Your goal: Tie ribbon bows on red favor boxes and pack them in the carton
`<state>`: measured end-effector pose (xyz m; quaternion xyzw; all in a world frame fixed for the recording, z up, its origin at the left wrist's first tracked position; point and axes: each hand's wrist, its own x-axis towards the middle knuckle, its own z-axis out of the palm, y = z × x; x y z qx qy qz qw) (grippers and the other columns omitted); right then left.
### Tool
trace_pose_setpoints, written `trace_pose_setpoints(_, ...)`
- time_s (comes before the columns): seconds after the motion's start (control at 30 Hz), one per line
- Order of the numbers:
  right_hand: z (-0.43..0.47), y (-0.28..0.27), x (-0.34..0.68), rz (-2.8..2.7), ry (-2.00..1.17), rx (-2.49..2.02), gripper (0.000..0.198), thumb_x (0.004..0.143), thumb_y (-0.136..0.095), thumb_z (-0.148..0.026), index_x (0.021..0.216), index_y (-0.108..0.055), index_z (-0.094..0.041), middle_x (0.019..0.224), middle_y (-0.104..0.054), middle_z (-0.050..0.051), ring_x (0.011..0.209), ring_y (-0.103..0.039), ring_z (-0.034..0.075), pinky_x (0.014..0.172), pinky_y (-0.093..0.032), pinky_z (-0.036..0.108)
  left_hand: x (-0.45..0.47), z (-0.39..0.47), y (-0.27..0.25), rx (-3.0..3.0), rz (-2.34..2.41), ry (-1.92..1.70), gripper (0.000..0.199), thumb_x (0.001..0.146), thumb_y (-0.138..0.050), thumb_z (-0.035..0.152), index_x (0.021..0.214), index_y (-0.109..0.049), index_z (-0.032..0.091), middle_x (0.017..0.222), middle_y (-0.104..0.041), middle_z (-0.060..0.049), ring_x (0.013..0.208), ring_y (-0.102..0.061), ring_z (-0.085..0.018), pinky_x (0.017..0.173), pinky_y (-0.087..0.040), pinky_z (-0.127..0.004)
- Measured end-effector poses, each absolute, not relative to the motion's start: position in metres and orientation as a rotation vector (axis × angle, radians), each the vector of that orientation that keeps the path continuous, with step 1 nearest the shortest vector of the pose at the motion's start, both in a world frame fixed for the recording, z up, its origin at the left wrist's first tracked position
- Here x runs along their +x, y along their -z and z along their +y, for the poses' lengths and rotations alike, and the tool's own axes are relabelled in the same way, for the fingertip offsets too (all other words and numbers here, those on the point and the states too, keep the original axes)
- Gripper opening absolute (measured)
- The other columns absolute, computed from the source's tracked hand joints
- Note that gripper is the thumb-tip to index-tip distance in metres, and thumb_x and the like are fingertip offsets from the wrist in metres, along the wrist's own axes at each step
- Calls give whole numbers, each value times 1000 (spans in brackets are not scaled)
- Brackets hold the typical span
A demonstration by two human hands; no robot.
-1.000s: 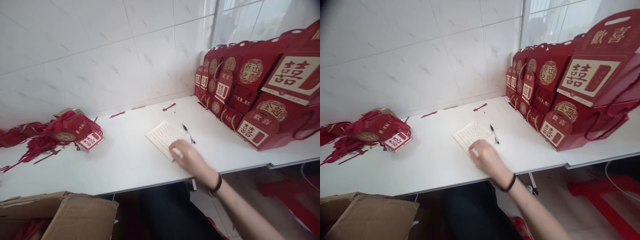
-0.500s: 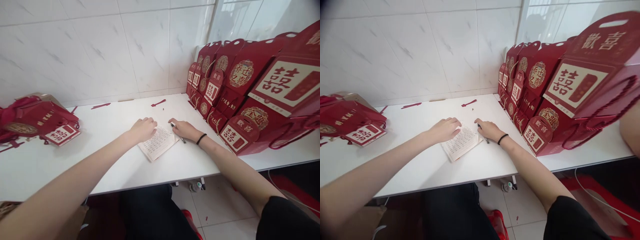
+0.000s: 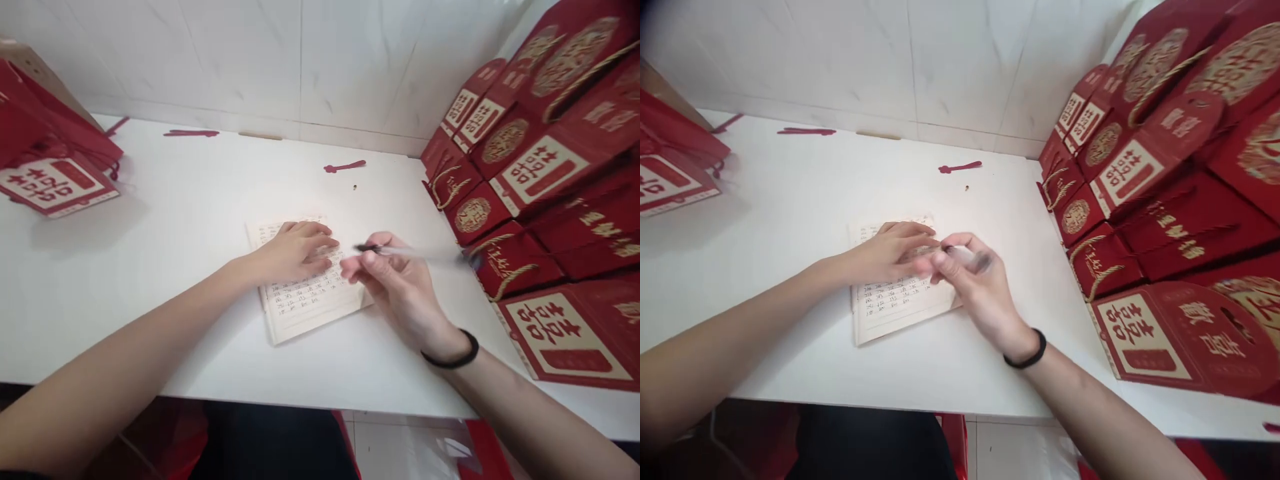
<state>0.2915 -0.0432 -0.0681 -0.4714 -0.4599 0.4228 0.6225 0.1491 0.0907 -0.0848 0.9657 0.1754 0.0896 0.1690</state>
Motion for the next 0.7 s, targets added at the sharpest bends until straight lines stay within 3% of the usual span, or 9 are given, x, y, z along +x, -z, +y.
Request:
trace_pose_setpoints(0.1,-48,78,275,-1022,-1003,-1158,33,85,-56,-49,86,-38,-22,45,-48,-9,39,-46,10,41,-37,19,150,90,87,2725,512,-288,35,88,-41,40,117,-54,25,129,-48,-5,122,-39,-23,104,-23,-42)
trace_pose_setpoints(0.2,-46,86,273,-957,-977,-1241,38,85,-56,-52,77,-34,-22,46,-38,-10,35,-36,6,36,-28,17,152,90,90,2703,517,-300,35,87,-41,41,116,-55,25,128,-48,-4,121,-40,-23,104,-22,-42)
trace_pose_setpoints(0.33,-44,87,277,-1047,-886,-1392,29,86,-56,-43,75,-43,-20,56,-48,-5,43,-42,7,37,-32,17,153,90,91,2685,529,-292,36,87,-41,41,116,-54,26,128,-48,-3,121,-40,-24,104,-20,-42)
trace_pose_setpoints(0.47,-47,84,278,-1292,-689,-1494,20,78,-66,-28,69,-51,-18,59,-51,-3,47,-43,8,40,-33,18,154,90,89,2664,548,-277,37,86,-42,41,116,-54,25,130,-46,-3,122,-38,-25,104,-19,-42)
trace_pose_setpoints(0.57,-50,84,277,-1365,-584,-1523,26,78,-63,-22,61,-43,-18,57,-47,-4,51,-42,8,45,-34,18,155,88,87,2654,567,-250,38,85,-42,42,117,-54,25,130,-46,-2,122,-37,-25,104,-19,-42)
trace_pose_setpoints(0.7,-51,86,278,-1380,-558,-1547,33,80,-52,-17,57,-28,-18,51,-35,-6,47,-31,7,44,-28,19,155,88,87,2671,573,-241,39,85,-41,43,117,-55,25,129,-46,-2,121,-38,-25,104,-19,-42)
